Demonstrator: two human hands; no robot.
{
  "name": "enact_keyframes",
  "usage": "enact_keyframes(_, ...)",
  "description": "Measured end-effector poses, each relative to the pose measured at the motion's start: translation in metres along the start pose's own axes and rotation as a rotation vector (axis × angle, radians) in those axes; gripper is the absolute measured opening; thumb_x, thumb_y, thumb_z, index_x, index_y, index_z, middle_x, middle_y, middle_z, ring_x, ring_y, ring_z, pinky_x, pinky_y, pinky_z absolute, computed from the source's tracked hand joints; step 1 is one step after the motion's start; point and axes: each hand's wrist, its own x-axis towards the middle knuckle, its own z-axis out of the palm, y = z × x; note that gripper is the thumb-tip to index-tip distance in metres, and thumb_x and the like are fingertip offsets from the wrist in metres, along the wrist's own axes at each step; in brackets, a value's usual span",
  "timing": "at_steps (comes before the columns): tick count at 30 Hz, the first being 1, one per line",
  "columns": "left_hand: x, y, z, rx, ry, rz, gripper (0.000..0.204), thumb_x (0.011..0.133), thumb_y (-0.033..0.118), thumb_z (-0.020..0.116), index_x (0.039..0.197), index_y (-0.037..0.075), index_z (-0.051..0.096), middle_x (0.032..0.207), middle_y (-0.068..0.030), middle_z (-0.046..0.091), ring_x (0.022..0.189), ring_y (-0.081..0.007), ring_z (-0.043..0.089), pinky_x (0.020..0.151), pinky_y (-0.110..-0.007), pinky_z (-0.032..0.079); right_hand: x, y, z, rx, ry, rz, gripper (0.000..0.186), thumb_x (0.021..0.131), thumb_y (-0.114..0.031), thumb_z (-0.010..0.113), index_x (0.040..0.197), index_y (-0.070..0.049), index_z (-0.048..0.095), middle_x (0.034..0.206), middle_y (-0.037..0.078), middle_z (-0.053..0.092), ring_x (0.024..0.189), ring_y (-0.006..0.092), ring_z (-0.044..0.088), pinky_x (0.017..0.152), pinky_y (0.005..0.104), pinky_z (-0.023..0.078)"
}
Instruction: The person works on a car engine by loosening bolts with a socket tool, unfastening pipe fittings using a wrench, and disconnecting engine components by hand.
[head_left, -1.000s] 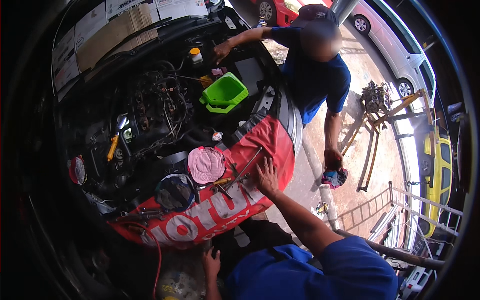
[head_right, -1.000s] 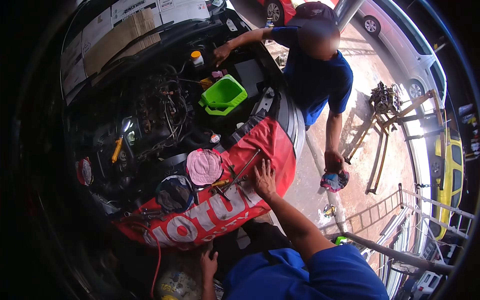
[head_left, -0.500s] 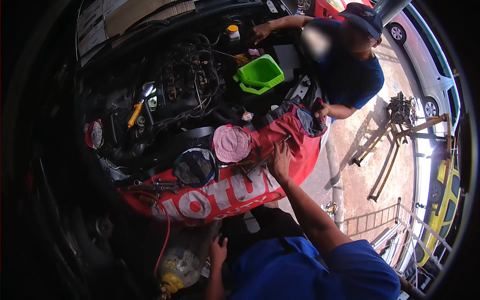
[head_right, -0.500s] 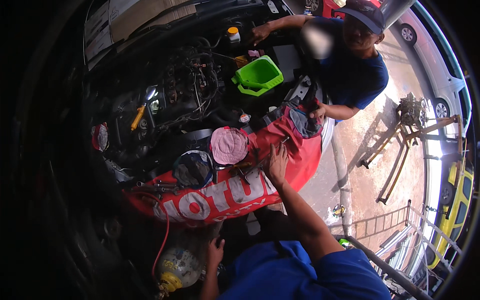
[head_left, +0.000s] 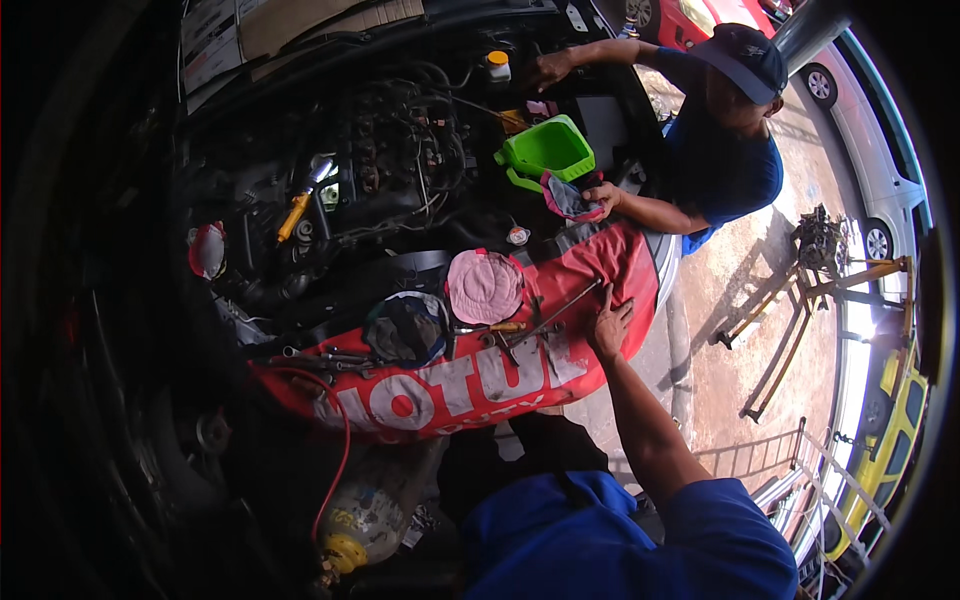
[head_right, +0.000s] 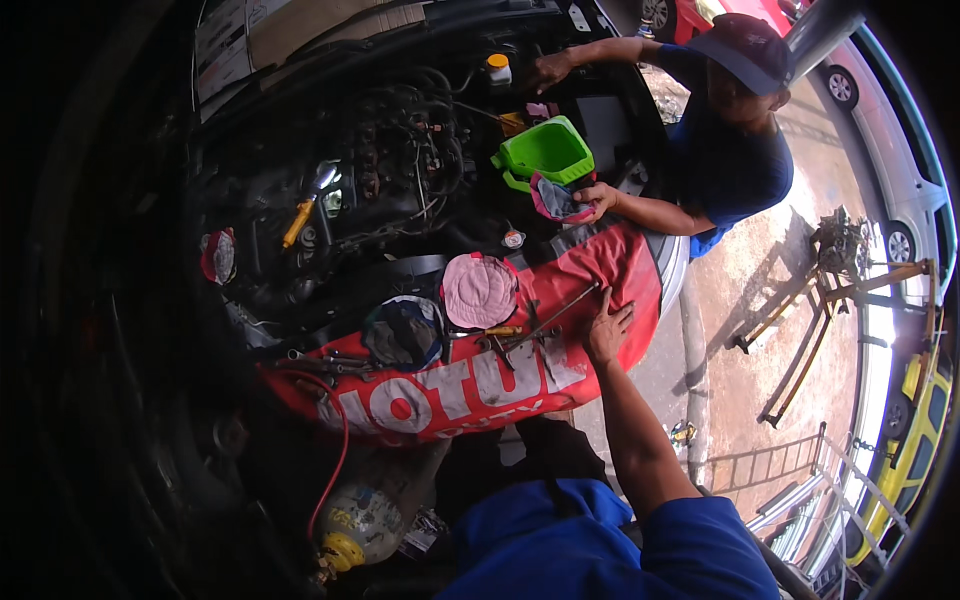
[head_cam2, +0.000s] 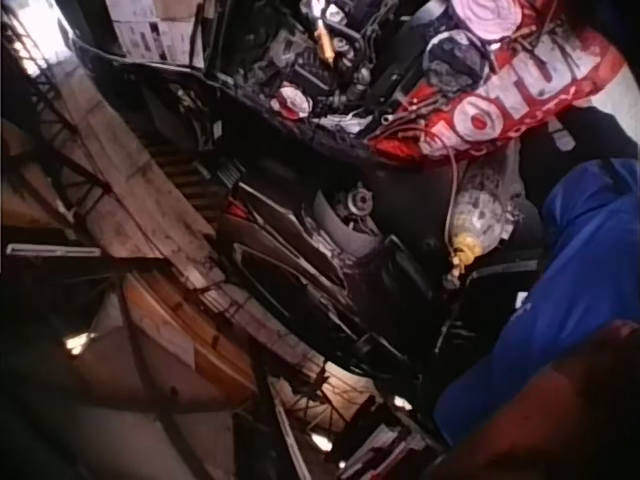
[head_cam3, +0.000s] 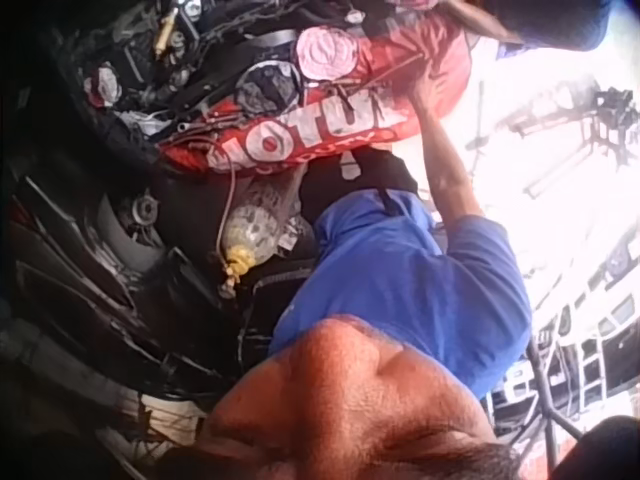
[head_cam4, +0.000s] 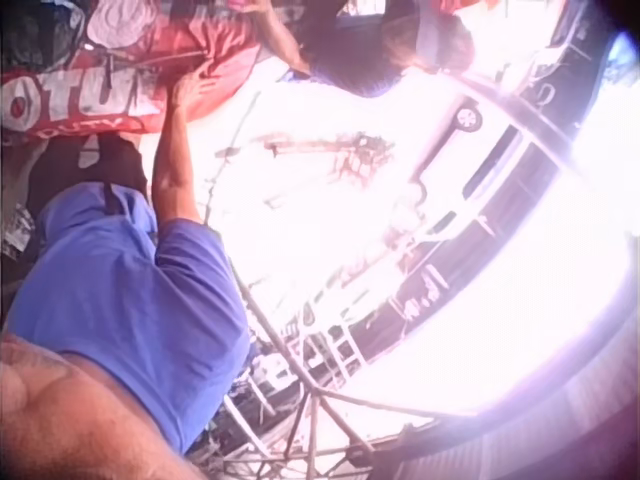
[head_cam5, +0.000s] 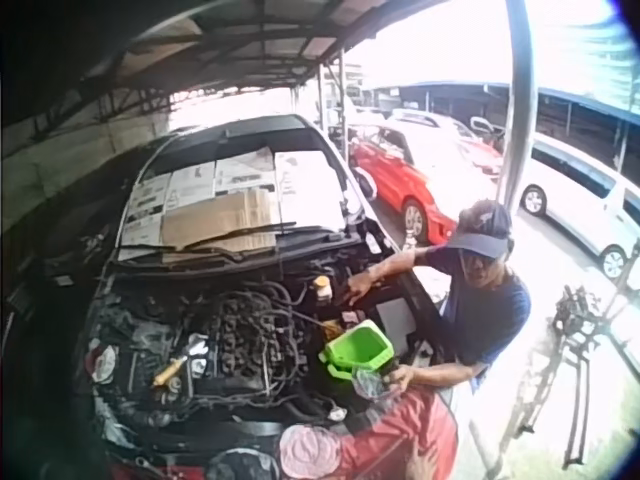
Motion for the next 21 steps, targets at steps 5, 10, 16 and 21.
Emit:
enact_keyframes(5,-0.011,0.022,-0.01,-0.074,0.02,0.041,0.052,0.11,0.041,0.06,0.129,-0.007,0.065,0.125,-0.0289,0.071,0.118,-0.0416,0.069,0.102,-0.048,0.054,0.001,-0.006,0.007,-0.048,-0.054,0.045,0.082,0.103,-0.022,0.052,0.173,-0.033,0.011,0.169,0.042,0.009,0.154,0.0643,0.021,0.107,0.0771,0.042)
enact_keyframes(10,-0.021,0.026,-0.015,-0.148,0.038,0.074,0.051,0.11,0.041,0.06,0.128,-0.006,0.065,0.123,-0.0281,0.072,0.116,-0.0407,0.07,0.101,-0.048,0.055,0.004,-0.003,0.009,-0.083,-0.064,0.016,0.099,0.094,-0.014,0.061,0.174,-0.031,0.005,0.168,0.045,0.007,0.151,0.0661,0.024,0.105,0.0756,0.046)
enact_keyframes(16,-0.02,-0.006,-0.014,-0.539,0.08,0.249,0.05,0.11,0.041,0.06,0.126,-0.005,0.066,0.12,-0.0271,0.073,0.113,-0.0397,0.072,0.098,-0.047,0.056,0.014,-0.002,0.012,-0.127,-0.059,0.066,0.09,0.099,-0.018,0.056,0.173,-0.031,0.008,0.168,0.045,0.006,0.151,0.0668,0.023,0.103,0.0764,0.046)
enact_keyframes(21,-0.064,0.092,-0.041,0.013,-0.253,0.356,0.04,0.103,0.039,0.072,0.121,0.003,0.073,0.111,-0.0185,0.076,0.105,-0.0298,0.072,0.095,-0.042,0.055,0.008,-0.006,0.011,-0.138,-0.086,0.027,0.1,0.093,-0.015,0.062,0.173,-0.03,0.005,0.167,0.047,0.004,0.15,0.0682,0.025,0.101,0.0763,0.048)
